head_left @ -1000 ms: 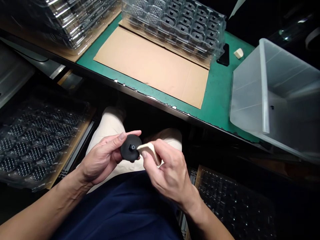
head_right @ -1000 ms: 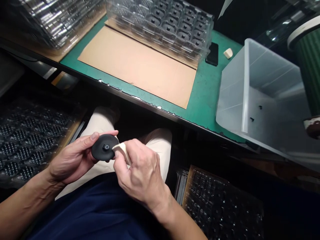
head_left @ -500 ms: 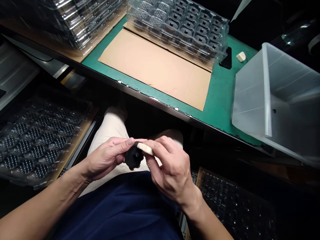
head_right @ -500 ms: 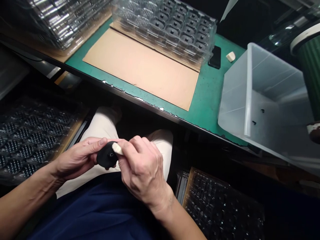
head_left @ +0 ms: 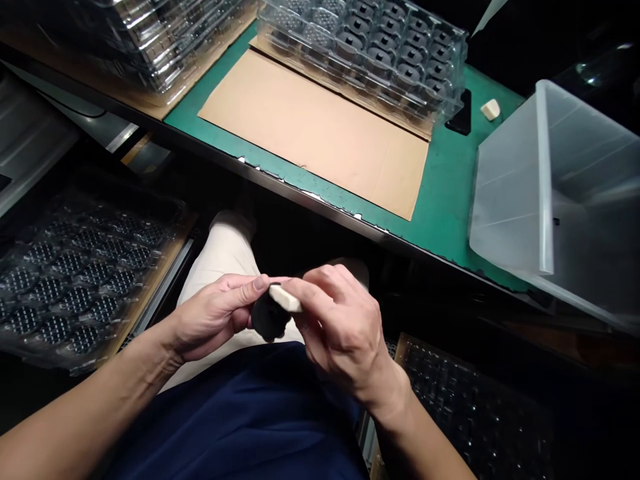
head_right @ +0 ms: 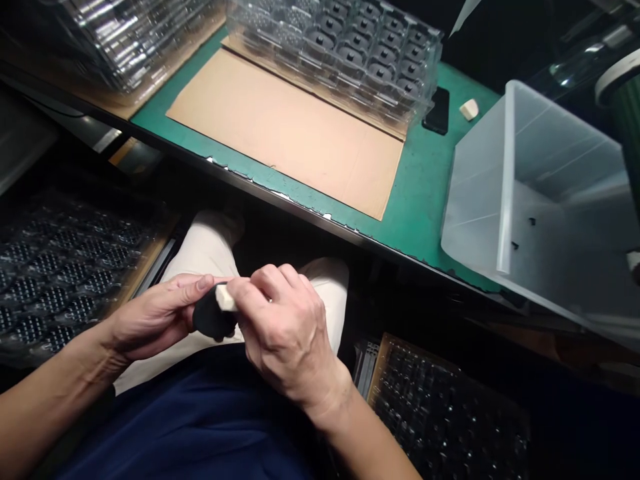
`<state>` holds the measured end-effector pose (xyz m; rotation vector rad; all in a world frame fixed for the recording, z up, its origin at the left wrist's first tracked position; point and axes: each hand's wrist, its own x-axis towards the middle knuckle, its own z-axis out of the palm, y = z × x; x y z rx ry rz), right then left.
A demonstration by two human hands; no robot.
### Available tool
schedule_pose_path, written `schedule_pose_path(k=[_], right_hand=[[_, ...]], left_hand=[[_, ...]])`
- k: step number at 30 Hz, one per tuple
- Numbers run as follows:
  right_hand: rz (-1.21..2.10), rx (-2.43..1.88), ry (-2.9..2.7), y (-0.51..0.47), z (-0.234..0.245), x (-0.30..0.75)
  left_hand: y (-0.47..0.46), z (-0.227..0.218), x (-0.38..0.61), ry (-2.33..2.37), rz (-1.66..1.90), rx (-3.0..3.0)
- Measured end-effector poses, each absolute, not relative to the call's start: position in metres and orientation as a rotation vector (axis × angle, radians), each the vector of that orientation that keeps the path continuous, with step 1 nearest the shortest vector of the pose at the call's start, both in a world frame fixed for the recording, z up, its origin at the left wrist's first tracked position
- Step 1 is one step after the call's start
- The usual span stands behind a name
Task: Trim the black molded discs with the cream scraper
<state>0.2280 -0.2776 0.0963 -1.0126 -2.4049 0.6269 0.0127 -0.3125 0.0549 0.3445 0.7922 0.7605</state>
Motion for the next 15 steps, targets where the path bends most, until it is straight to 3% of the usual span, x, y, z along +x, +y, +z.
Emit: schedule_pose_path(k=[4,9,15], right_hand=[[0.539,-0.895,-2.422,-0.272,0.098,0.227],[0.994,-1.278,-2.072,-0.28,0.091,0.218],[0.784,-1.149,-2.323,-0.279,0.087,0.223]], left_hand=[[-0.314,0.054,0.016,0.717,0.828,0.238],[-0.309,0.061,0.019,0.892,1.154,0.294],[-0.309,0.054,0.009,0.89,0.833,0.321]])
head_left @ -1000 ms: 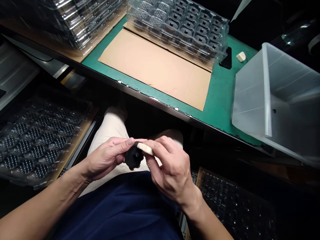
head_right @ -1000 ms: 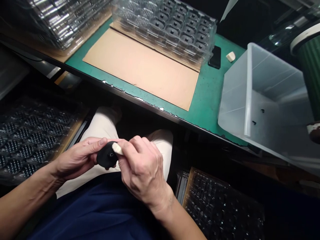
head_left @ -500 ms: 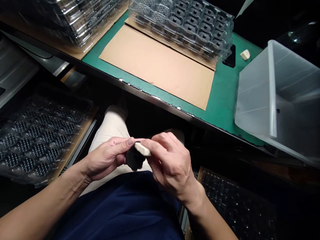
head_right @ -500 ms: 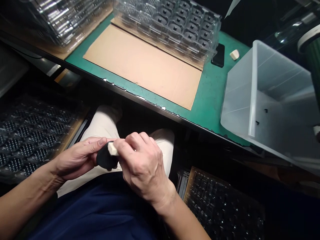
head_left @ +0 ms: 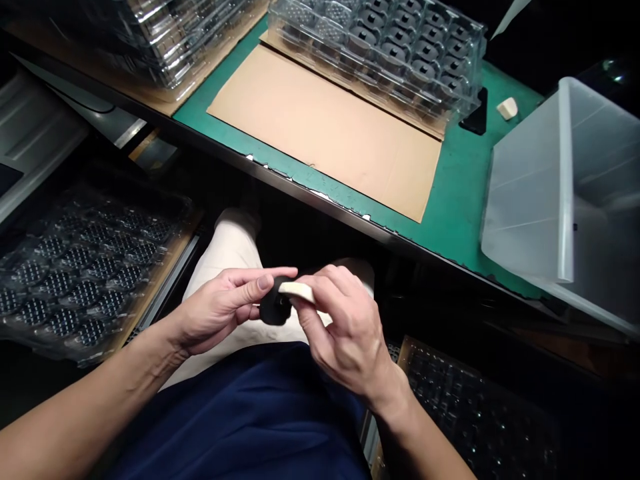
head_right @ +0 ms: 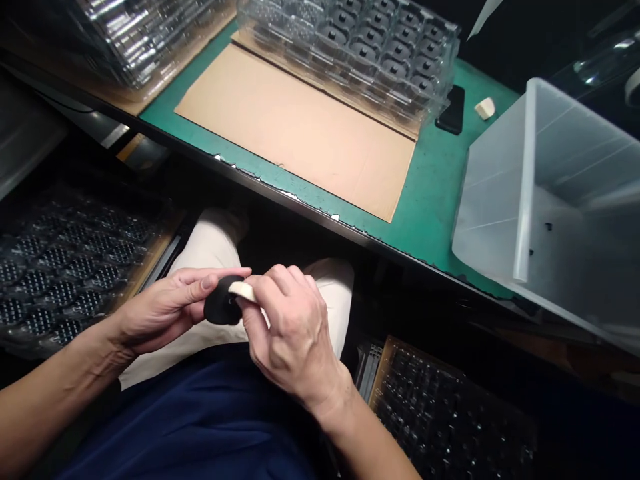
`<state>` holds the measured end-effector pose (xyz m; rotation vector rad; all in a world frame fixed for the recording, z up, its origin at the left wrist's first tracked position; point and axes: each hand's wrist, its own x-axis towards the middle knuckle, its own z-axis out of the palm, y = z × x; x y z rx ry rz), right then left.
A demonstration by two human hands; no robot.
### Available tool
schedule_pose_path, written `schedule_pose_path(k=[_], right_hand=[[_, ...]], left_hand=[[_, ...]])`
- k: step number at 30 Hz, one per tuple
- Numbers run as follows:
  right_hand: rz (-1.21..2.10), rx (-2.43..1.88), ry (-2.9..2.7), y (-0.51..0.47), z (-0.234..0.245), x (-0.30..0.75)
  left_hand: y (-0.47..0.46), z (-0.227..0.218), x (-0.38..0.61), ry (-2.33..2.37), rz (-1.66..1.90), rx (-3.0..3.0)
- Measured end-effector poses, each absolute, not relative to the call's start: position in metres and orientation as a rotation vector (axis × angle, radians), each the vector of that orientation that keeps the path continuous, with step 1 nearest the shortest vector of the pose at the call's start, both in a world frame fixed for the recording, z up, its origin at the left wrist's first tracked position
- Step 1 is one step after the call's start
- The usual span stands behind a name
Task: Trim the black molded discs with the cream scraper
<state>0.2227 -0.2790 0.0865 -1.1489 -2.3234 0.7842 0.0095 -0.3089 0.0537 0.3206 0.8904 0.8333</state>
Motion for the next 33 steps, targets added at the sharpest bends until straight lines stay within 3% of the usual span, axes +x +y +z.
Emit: schedule_pose_path(k=[8,11,13,16,18,24,33], right_hand=[[0.626,-0.726,-2.61,-0.268,0.094,0.225],[0.568,-0.966,-2.445,-0.27,0.089,0.22],[0.768,-1.217,-2.227,-0.273,0.086,0.216],[1.318,-1.311,-1.954,-0.278,0.084,0.21],[1.412,-1.308,-1.919,-0.279,0.084,0.208],[0.747,-1.212,-2.305,-0.273,0.084,0.214],[0.686,-0.826,-2.578,-0.267,0.091,0.219]], left_hand=[[-0.314,0.042,0.014,0.715,0.665,0.156],[-0.314,0.043,0.013,0.745,0.866,0.137],[-0.313,0.045,0.013,0.819,1.034,0.183],[-0.309,0.05,0.014,0.916,1.174,0.305],[-0.308,0.052,0.014,0.941,1.224,0.337],[-0.311,0.046,0.004,0.88,0.975,0.291],[-0.318,0.042,0.006,0.793,0.689,0.135]])
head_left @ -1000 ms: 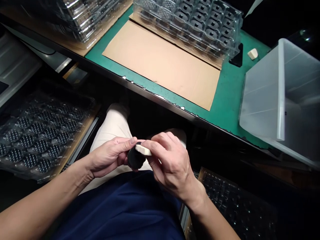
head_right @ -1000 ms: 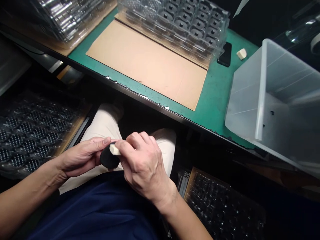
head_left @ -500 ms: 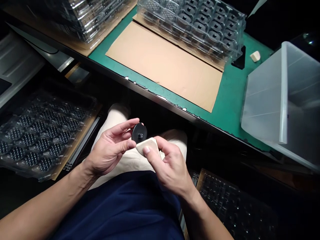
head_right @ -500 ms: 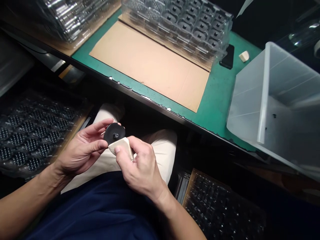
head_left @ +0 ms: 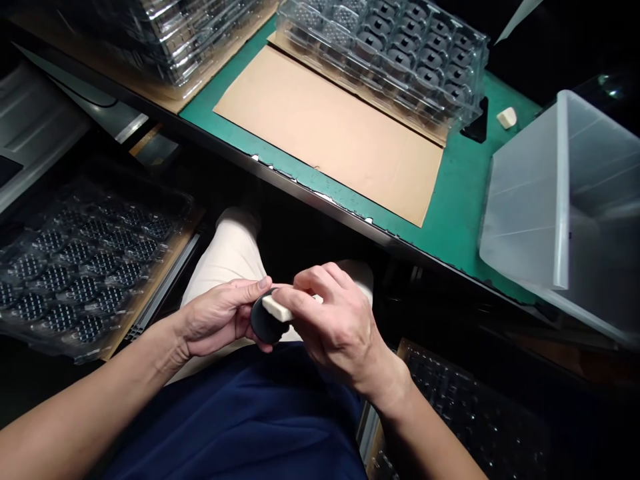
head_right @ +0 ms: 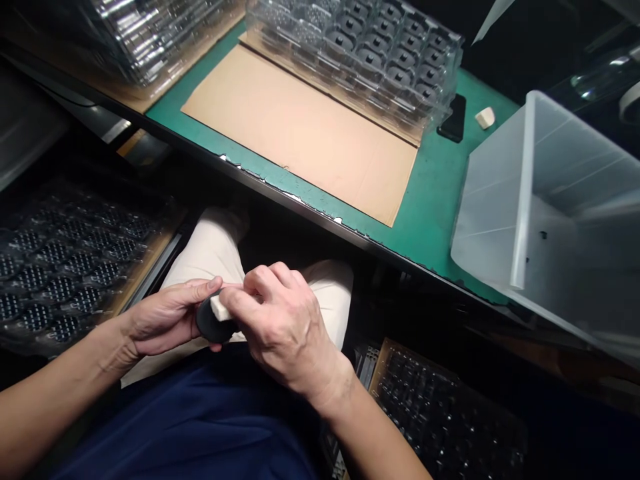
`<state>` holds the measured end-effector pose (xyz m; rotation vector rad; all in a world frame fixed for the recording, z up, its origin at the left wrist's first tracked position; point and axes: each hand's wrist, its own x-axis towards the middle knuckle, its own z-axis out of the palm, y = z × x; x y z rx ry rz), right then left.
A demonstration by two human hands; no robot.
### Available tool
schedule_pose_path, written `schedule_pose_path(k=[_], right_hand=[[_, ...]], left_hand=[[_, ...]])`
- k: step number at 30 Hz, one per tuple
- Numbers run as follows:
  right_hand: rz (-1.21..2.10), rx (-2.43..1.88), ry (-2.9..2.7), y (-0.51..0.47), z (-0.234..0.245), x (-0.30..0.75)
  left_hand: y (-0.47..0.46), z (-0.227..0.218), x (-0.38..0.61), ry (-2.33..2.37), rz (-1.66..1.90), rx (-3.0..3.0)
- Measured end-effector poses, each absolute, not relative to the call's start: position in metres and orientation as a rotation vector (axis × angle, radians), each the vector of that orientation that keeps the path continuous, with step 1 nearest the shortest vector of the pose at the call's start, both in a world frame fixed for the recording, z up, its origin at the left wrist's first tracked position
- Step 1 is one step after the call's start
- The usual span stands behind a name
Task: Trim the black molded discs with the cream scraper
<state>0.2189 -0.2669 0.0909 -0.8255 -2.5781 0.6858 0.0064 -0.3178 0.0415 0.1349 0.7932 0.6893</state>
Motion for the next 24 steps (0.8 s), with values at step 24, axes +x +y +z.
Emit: schedule_pose_path(k=[24], right_hand=[[0.735,-1.281,-2.182,-0.276,0.089,0.204]], left_hand=[[-0.312,0.065,0.008,1.025,1.272,0.428]])
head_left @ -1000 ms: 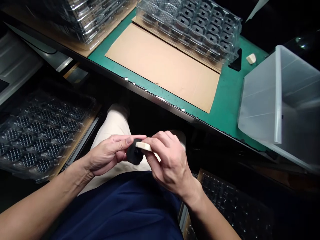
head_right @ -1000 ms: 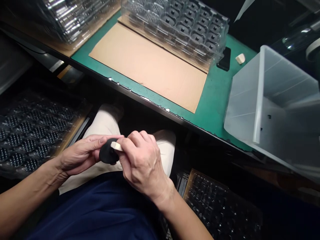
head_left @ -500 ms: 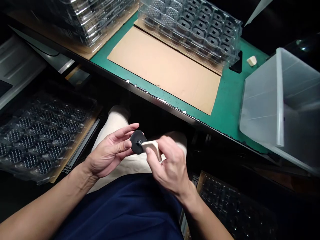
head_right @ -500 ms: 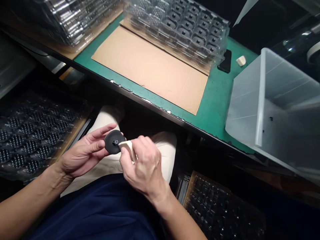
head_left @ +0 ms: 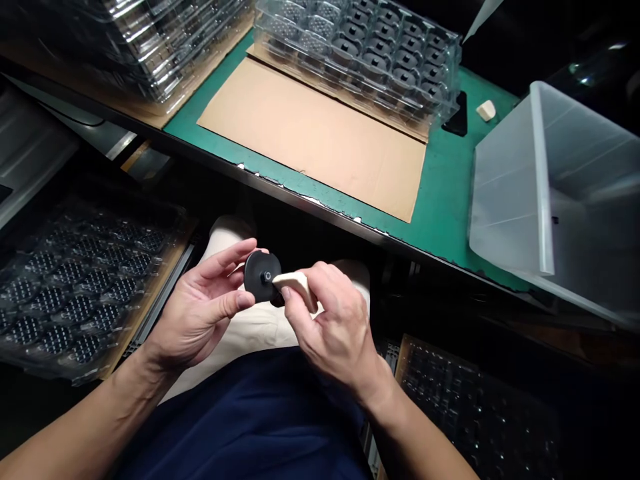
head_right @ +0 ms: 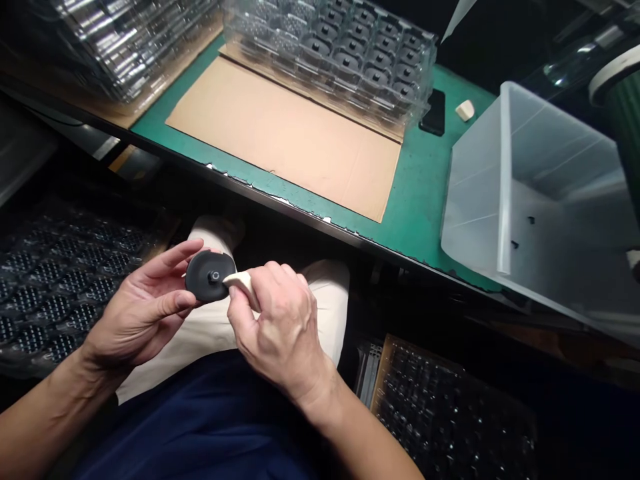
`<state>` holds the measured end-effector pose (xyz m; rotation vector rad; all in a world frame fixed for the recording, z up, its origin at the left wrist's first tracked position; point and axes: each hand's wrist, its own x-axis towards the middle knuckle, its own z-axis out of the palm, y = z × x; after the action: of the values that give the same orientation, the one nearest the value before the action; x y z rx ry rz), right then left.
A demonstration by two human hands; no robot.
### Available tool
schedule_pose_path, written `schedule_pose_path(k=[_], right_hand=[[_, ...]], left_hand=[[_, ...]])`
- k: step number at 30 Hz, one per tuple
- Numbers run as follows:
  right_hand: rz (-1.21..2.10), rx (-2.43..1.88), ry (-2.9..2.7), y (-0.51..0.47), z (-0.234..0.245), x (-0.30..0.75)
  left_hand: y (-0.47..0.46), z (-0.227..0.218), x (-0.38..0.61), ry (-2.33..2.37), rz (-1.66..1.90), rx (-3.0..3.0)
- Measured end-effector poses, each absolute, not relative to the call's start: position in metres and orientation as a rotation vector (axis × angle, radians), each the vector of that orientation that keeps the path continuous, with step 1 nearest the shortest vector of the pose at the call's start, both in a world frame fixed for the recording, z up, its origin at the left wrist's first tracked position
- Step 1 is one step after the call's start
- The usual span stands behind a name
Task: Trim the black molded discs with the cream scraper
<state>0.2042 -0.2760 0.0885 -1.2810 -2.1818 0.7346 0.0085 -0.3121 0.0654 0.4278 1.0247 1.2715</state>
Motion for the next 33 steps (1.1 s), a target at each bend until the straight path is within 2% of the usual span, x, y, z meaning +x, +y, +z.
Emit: schedule_pose_path(k=[8,16,18,22,26,28,29,32,33], right_hand=[[0.559,-1.219,-2.372,-0.272,0.086,0.211],[0.706,-1.026,-2.361,-0.246,0.083,0.221],[0.553,-1.086,-2.246,-0.215,0.074,0.238],[-0.044,-1.577,-2.017,-0.145,0.049,0.294],[-0.108,-1.775,-2.079,-0.138,0.035,0.324],[0.112,-1.699,-1.924,-0.166,0.035,0.314],[0.366,-1.627,-1.856,-0.185,0.036,0.305],[1.449,-1.333,-1.576,-0.245,0.038,0.267],[1.644,-1.235,-1.466,-0.262,0.038,0.255]], left_hand=[[-0.318,0.061,0.0,0.921,1.037,0.348],[-0.325,0.046,0.003,0.767,0.957,0.288],[-0.323,0.048,0.01,0.739,0.98,0.279],[-0.317,0.055,0.017,0.739,1.029,0.304],[-0.313,0.056,0.015,0.817,1.092,0.338],[-0.311,0.055,0.015,0.854,1.122,0.347],[-0.31,0.055,0.016,0.875,1.134,0.352],[-0.308,0.054,0.023,0.941,1.126,0.39],[-0.307,0.053,0.027,0.966,1.103,0.423]])
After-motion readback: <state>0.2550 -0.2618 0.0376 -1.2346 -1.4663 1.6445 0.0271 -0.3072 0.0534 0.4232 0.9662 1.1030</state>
